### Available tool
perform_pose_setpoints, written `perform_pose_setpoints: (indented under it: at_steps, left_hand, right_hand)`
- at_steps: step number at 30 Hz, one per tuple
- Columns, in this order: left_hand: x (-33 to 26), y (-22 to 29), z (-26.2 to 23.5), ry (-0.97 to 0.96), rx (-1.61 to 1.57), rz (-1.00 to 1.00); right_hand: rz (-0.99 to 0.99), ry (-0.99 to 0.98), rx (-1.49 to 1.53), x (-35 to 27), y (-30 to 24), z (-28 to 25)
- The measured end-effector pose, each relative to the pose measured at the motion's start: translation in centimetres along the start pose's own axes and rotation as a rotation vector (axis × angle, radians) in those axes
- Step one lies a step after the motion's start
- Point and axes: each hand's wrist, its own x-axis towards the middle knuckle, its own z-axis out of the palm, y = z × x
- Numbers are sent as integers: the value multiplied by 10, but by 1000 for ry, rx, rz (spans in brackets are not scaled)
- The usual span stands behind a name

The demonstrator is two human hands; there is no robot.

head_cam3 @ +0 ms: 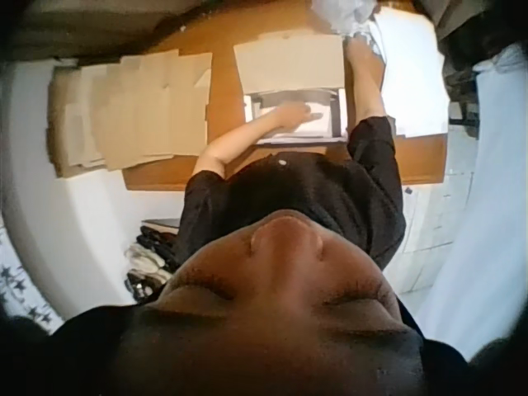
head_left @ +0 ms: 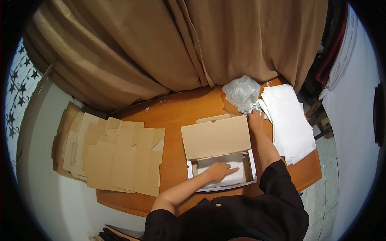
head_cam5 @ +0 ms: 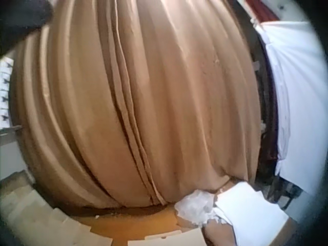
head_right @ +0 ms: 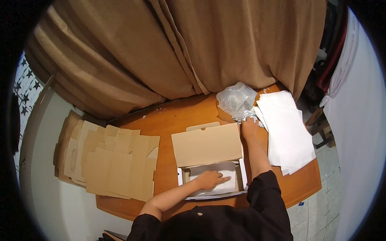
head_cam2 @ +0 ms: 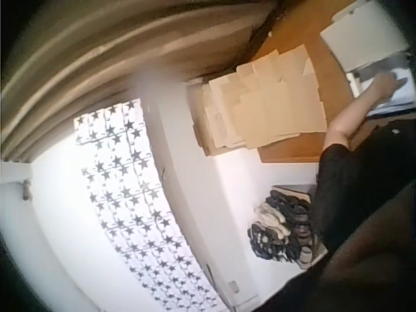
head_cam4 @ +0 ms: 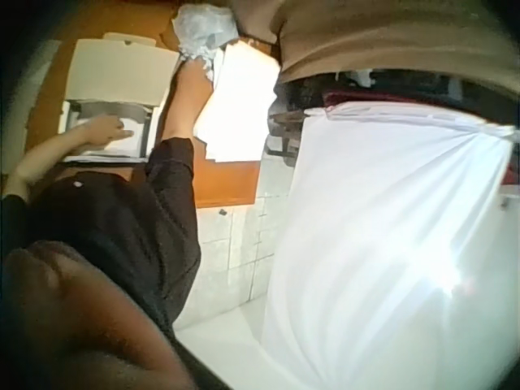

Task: The person is assembling shoe boxes, inserting tissue paper and silica gel, then placing the boxes on a shelf.

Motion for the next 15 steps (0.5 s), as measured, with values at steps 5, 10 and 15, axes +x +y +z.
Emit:
perform_pose_setpoints:
  at_steps: [5,10,15]
  left_hand:
    - [14,-13,33,254,195,185]
    - [14,-18,31,78,87,143]
    - [-9,-10,-10,131,-350,82]
  right_hand:
    - [27,198,194,-10,1,-20]
    - [244,214,645,-56,1,-71]
    - [225,394,1016,-117,21,-104]
